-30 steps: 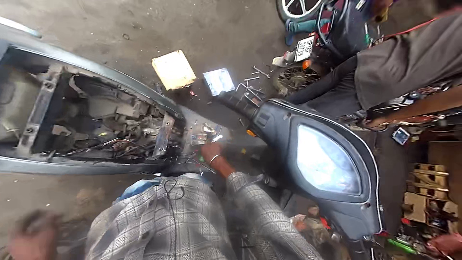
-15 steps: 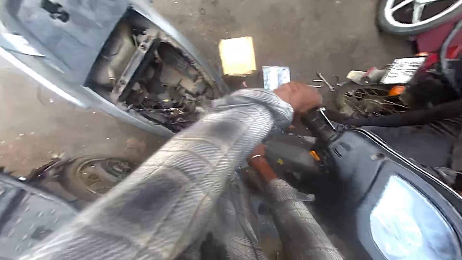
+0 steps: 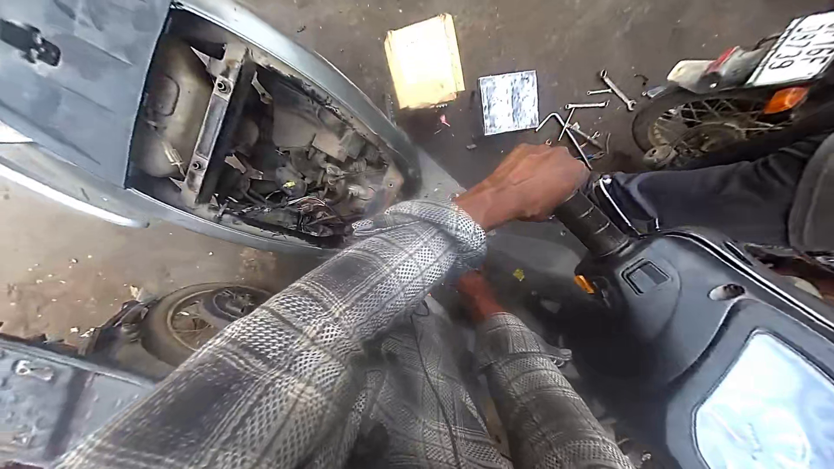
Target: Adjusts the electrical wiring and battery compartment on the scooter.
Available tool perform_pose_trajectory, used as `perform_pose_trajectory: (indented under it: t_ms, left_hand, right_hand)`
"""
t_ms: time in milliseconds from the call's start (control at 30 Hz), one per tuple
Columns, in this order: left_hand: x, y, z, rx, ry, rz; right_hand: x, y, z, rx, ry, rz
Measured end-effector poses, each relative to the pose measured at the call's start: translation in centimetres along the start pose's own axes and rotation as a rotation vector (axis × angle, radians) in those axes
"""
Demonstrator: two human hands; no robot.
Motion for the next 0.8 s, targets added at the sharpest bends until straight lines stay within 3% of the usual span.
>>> perform_pose_trajectory:
  t_ms: [333,433,500,533,600,700,800]
  left_hand:
    - [0.0,-0.5,-0.1,-0.038,0.030,-0.065]
    - [0.4,-1.2,0.2,-0.207,-0.205,0.023]
    - [2.9,-3.5,1.4,-0.377,-0.467,0.028]
    - [5.0,-5.6,2.9,-0.466,-0.585,-0.036]
    - [10.5,-10.7,9.1,-0.535,-0.735,-0.323]
    - [16.4,-17.8,23.6,-0.352,-0.862,-0.766]
    - [16.0,-20.3,35.8,-0.135,-1.010,-0.906]
  right_hand:
    - [-3.7,2.9,2.3,-0.042,0.252,0.185]
    - [-7.1,5.5,3.3,-0.071,0.289,0.186]
    - [-8.6,6.6,3.7,-0.139,0.292,0.116]
    - [-8.9,5.8,3.6,-0.171,0.288,0.092]
    - [-9.8,3.3,3.5,-0.264,0.285,0.069]
    - [-11.9,1.1,5.4,-0.359,0.320,0.100]
    - [-13.4,0.5,9.1,-0.347,0.357,0.147]
Point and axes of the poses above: each hand's wrist, its own y-axis towards the middle knuckle, its own z-axis out of the palm, x = y × z, the point moved 10 cm from there along y, towards the middle knuckle, and after that the axes turned 4 degrees about z, right-handed, at the moved point
